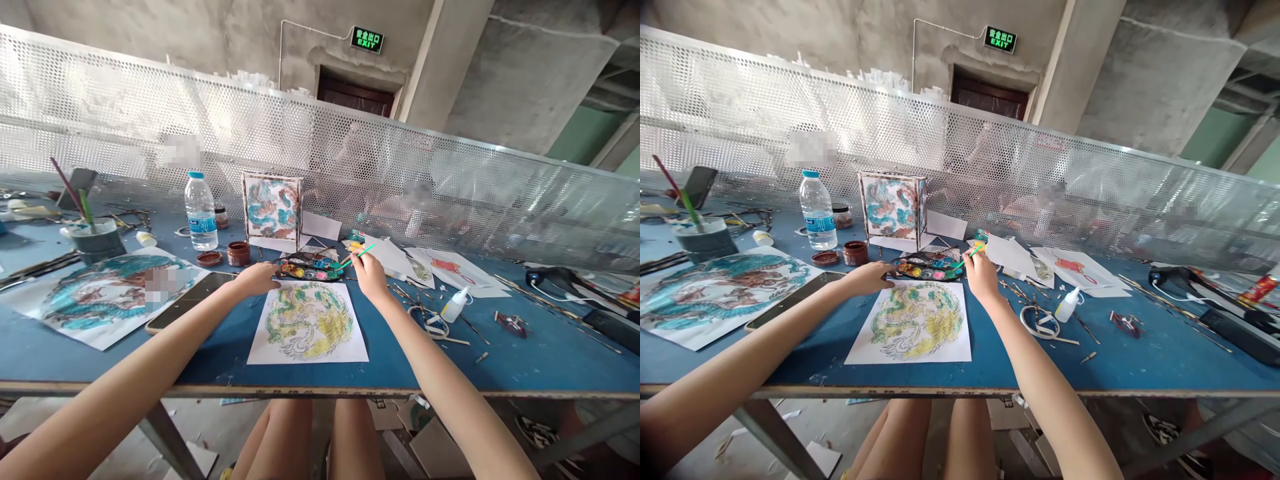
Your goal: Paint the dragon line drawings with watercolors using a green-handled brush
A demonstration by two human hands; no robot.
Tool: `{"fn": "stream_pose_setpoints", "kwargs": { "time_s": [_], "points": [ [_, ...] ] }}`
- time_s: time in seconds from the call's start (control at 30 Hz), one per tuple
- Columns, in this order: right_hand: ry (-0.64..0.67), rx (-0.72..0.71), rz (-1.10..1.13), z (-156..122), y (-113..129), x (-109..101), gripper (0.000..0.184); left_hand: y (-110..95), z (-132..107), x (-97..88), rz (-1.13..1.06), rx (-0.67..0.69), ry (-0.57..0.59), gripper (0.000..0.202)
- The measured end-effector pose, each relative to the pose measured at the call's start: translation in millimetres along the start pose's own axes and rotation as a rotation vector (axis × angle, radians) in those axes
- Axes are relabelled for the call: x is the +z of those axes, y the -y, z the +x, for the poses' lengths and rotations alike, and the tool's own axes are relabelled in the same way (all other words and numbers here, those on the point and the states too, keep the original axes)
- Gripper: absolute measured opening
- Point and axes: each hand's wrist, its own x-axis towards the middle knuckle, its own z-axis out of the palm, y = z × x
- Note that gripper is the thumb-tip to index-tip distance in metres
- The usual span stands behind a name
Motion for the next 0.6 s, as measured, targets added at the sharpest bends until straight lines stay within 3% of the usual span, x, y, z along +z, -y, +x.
{"fn": "stream_pose_setpoints", "kwargs": {
  "time_s": [0.33, 0.6],
  "points": [
    [0.015, 0.01, -0.038, 1.7, -5.6, 0.1, 0.032, -0.5, -0.3, -0.1, -0.002, 0.004, 0.001, 0.043],
    [0.192, 0.094, -0.014, 2.0, -26.4, 14.9, 0.032, -3.5, -4.8, -3.6, 0.022, 0.004, -0.011, 0.041]
  ]
}}
